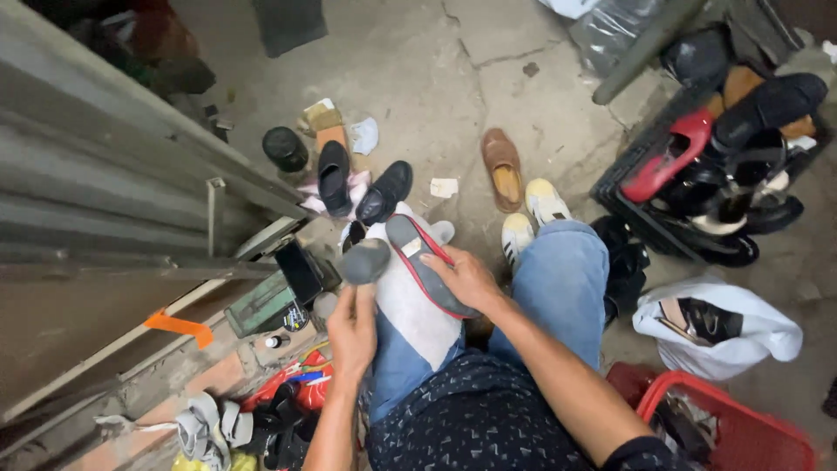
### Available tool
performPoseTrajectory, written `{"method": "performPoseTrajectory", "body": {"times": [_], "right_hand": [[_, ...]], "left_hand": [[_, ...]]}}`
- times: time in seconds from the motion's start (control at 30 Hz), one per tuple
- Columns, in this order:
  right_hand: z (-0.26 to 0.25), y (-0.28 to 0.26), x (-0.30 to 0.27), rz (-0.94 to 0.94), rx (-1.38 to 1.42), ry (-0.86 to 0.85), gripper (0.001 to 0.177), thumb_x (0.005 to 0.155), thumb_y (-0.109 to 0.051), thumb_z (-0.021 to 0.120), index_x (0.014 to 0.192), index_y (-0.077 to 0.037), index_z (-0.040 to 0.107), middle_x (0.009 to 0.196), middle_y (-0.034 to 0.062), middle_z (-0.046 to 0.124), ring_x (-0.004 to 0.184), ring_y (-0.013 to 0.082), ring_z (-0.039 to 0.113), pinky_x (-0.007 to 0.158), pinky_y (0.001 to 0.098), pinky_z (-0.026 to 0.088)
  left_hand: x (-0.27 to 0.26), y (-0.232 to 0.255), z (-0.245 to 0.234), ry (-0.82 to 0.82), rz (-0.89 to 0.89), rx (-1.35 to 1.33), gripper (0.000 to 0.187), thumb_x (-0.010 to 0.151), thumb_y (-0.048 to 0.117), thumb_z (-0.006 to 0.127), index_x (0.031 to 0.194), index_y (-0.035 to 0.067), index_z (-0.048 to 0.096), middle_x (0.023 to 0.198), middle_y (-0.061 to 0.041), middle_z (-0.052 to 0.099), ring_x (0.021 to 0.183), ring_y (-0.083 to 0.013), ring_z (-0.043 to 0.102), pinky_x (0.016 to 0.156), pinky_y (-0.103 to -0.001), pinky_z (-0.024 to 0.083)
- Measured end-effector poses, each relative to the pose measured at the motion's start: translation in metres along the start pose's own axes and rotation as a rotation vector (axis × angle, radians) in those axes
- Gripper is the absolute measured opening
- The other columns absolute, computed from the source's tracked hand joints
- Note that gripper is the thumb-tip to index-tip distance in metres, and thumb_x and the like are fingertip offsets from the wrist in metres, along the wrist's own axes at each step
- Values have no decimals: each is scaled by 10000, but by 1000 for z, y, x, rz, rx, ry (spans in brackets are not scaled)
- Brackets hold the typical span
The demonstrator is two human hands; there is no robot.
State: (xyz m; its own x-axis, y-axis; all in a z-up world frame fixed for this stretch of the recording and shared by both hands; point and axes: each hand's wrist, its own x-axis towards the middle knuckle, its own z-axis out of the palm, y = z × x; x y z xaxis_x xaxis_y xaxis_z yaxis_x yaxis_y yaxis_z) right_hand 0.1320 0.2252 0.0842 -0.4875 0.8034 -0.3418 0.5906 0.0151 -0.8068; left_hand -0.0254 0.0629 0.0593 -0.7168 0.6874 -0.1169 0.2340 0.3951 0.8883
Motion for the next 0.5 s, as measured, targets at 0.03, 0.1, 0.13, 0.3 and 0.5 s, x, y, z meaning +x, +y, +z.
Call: {"method": "performPoseTrajectory", "body": {"times": [0.03,0.1,0.13,0.3,0.5], "right_hand": [[0,1,1,1,1,-1,381,959,-485,666,805,-137,658,706,163,672,744,350,671,704,422,527],[8,2,2,10,19,8,376,962,-481,669,784,-151,653,690,152,663,723,334,672,683,410,527],[11,-2,1,11,17,-3,376,962,-481,669,784,-151,653,690,152,663,723,334,672,683,410,527],[0,-17,-7,-34,-9,5,337,962,-458,675,886,-132,637,745,190,667,779,375,688,707,447,529],[7,-13,-19,-63,28,-6,397,1013,-402,607,1363,-226,550,1162,288,688,1133,481,644,926,570,521]], "left_hand": [[-2,-12,7,0,0,1,200,1032,276,613,931,145,724,724,-83,705,747,-184,624,755,-400,537],[-8,-39,14,50,66,13,245,1037,250,599,836,129,667,715,-127,692,723,-225,653,702,-373,516],[-11,-22,8,57,57,16,245,1037,250,599,836,129,667,715,-127,692,723,-225,653,702,-373,516],[-7,8,1,-196,-156,126,545,990,415,631,1319,-18,664,1264,-296,671,1233,-432,611,1043,-539,502],[10,10,-3,24,37,-89,333,1066,336,610,777,183,674,641,-4,617,694,-124,551,720,-285,494]]}}
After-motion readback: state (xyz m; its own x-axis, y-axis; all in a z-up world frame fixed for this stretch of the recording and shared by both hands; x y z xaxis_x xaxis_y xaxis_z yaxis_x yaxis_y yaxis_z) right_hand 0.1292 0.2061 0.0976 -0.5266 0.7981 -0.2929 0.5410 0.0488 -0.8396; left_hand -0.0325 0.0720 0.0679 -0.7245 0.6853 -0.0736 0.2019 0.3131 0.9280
